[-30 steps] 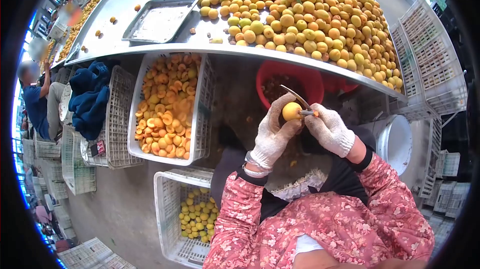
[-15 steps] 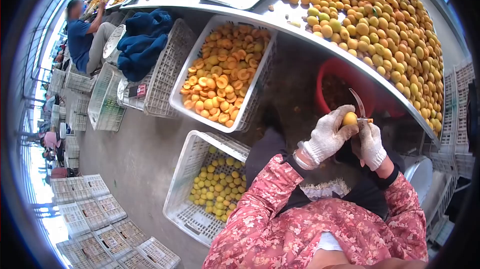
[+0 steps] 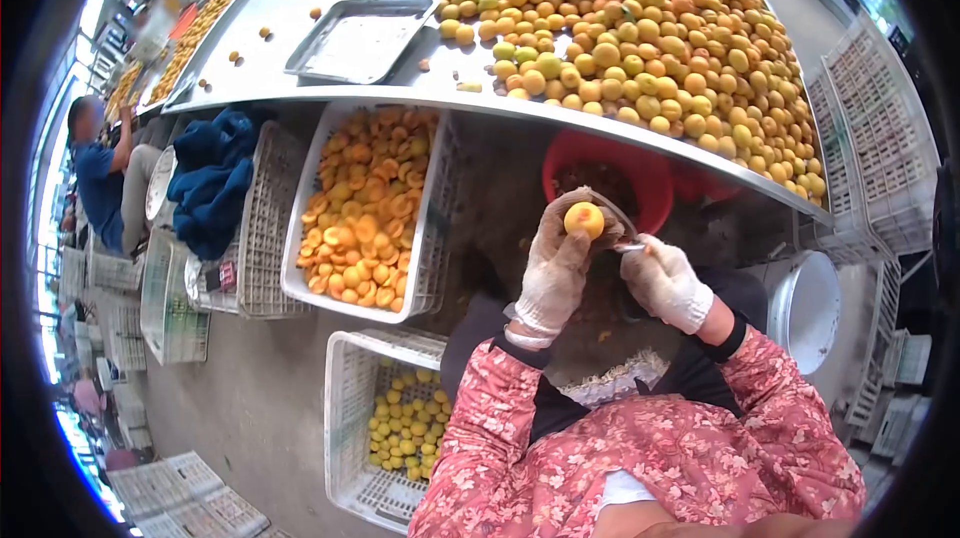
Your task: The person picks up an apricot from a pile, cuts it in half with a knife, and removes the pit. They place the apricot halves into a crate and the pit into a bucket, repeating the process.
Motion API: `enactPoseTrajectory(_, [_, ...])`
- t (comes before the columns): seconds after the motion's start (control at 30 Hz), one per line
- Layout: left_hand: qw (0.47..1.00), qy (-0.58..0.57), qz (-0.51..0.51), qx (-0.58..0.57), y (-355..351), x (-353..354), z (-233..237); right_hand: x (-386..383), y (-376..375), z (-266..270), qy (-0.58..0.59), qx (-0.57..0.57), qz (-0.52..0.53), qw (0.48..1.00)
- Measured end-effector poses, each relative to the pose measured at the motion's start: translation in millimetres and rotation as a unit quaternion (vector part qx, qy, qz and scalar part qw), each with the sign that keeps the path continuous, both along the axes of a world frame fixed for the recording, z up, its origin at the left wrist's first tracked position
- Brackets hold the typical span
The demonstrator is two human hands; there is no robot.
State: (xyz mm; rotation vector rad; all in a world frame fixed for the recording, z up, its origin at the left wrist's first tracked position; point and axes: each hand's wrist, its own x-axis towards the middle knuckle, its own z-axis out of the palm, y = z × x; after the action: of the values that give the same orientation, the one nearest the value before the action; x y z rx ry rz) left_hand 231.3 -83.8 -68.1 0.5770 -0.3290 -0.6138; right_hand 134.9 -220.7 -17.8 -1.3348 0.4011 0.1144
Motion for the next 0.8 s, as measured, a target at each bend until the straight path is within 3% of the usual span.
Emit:
enactPoseTrajectory(0.03, [1.000,-0.002,-0.008,0.002,-0.5,0.4,-0.4,-2.0,-4.8,-4.7,-0.006,-0.089,0.037,0.995])
enactPoseTrajectory(0.07, [1.000,-0.003,-0.013,0.005,-0.5,0.0,-1.1,-4.4,-6.1,-8.5,-0.005,-0.089,0.033,0.995])
enactPoseTrajectory(0.13, [1.000,-0.005,-0.013,0.013,-0.1,0.1,-0.1,-5.4,-6.3,-11.6,-0.072,-0.269,0.076,0.958])
enactPoseTrajectory(0.37, [0.999,-0.010,0.015,0.031,-0.1,-0.6,1.1,-4.6,-4.0,-19.4,-0.057,-0.283,0.079,0.954])
enactPoseTrajectory(0.4, [0.998,-0.030,0.039,0.049,0.0,-1.0,-0.9,-4.7,-1.0,-22.5,-0.036,-0.228,0.071,0.970])
enactPoseTrajectory(0.47, [0.995,-0.057,0.055,0.056,1.4,-0.5,-5.2,-8.8,5.0,-39.7,-0.048,-0.223,0.035,0.973])
enactPoseTrajectory(0.53, [0.996,-0.033,0.038,0.076,1.3,-5.2,-2.8,-8.2,7.4,-45.7,-0.043,-0.225,0.053,0.972])
enactPoseTrajectory(0.67, [0.998,0.059,-0.027,-0.006,-2.9,-7.8,-4.2,-6.7,-0.6,-72.4,-0.106,-0.254,0.041,0.960])
enactPoseTrajectory(0.8, [0.997,0.041,0.044,0.047,-9.6,-5.9,-7.3,-0.7,0.0,-64.5,-0.092,-0.274,0.012,0.957])
